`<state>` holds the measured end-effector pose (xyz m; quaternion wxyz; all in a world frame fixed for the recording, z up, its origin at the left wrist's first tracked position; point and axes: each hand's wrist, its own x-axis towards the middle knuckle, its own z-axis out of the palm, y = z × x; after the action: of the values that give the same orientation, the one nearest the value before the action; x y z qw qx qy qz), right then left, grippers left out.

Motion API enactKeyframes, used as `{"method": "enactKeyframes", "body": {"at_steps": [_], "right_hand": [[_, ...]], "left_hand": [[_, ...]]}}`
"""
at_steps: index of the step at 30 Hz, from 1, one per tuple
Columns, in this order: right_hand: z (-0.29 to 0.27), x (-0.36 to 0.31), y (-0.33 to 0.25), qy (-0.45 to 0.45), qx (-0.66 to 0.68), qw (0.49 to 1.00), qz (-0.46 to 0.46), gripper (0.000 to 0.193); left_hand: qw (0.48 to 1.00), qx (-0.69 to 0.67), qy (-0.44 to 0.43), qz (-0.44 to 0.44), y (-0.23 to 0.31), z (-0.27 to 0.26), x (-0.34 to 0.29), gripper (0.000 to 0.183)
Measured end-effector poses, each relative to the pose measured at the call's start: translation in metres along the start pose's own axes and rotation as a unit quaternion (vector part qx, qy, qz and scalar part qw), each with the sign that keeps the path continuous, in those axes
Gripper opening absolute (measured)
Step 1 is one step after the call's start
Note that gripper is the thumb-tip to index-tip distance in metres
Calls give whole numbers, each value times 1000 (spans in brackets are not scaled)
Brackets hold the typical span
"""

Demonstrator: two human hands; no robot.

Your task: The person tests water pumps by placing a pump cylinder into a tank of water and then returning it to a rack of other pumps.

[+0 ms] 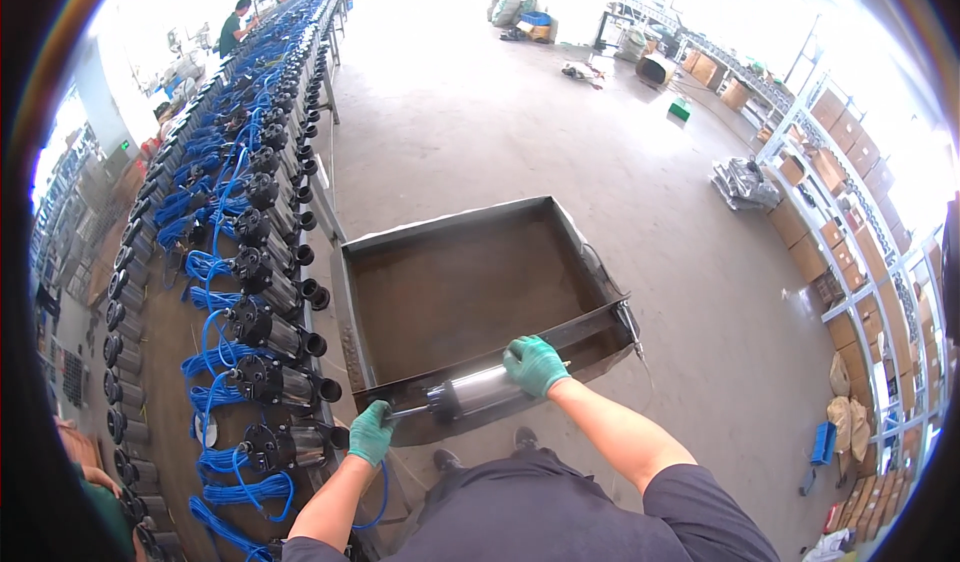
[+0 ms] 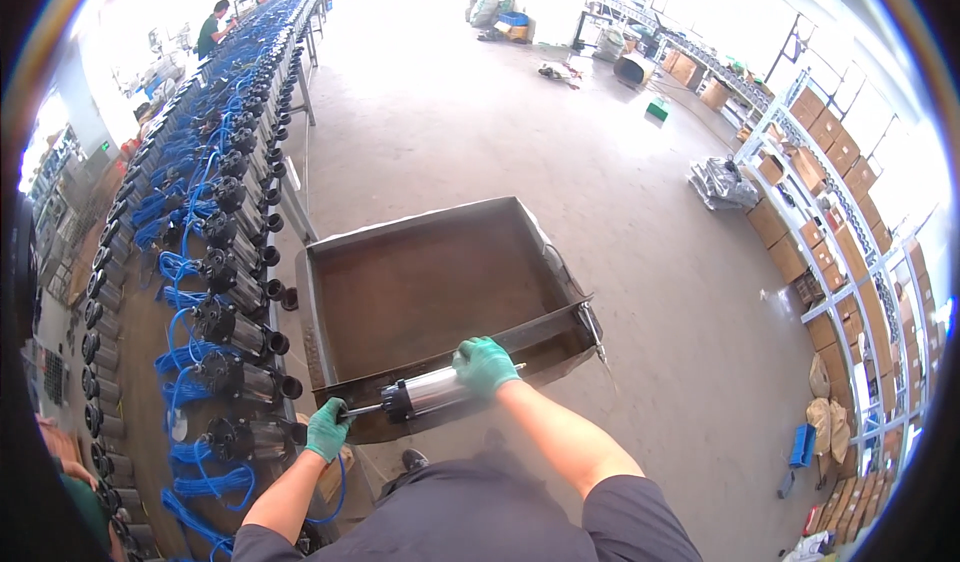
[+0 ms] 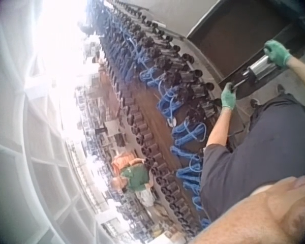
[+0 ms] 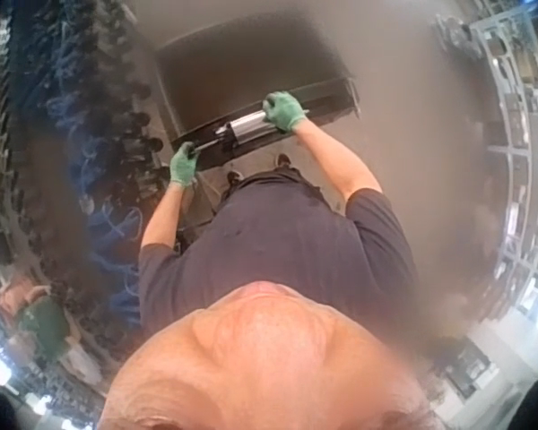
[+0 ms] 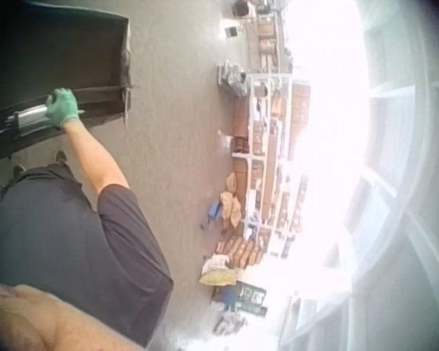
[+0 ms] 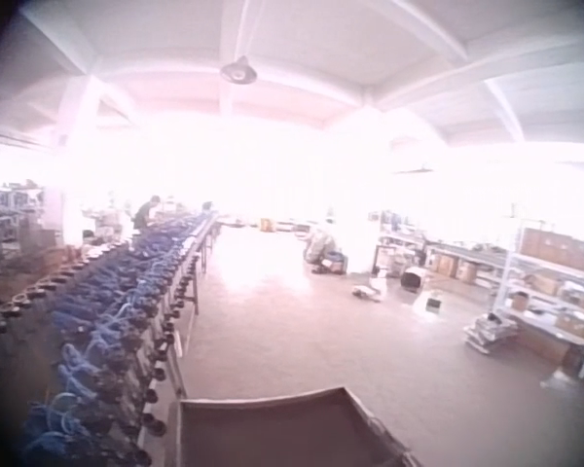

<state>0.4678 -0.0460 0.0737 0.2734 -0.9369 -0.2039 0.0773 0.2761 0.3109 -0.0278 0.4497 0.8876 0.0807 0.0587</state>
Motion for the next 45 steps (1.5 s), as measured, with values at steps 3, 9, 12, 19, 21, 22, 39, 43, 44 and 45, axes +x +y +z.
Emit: {"method": "enactKeyframes", "body": {"at_steps": [3,9,12,19,21,22,39,43,44,45], "right_hand": [[-1,-1,-1,-2,1,1000,-1,28],[3,1,2,14,-6,999,-36,28],[2,0,2,14,-7,999,-35,29],[3,0,3,26,-13,998,-49,29],[5,1,2,17,-18,999,-39,30],[4,1,3,16,-17,999,-38,30],[2,2,6,12,-16,997,-70,28],[3,4,9,21,-22,996,-78,27],[2,4,8,19,-19,996,-80,27],[2,3,8,18,-15,996,-81,27]], "left_hand": [[973,180,-135,-56,12,-21,14,55],[756,-337,-188,-528,8,-23,32,66],[693,-442,-230,-522,-9,-25,22,44],[841,-437,-178,-264,-11,-17,4,23],[837,-390,-234,-305,-5,-28,15,23],[837,-389,-235,-306,-5,-31,21,23],[982,124,-136,36,12,-15,11,24],[949,275,-88,129,15,-14,11,25],[950,282,-85,107,19,-14,11,27],[949,282,-86,108,22,-17,14,27]]}}
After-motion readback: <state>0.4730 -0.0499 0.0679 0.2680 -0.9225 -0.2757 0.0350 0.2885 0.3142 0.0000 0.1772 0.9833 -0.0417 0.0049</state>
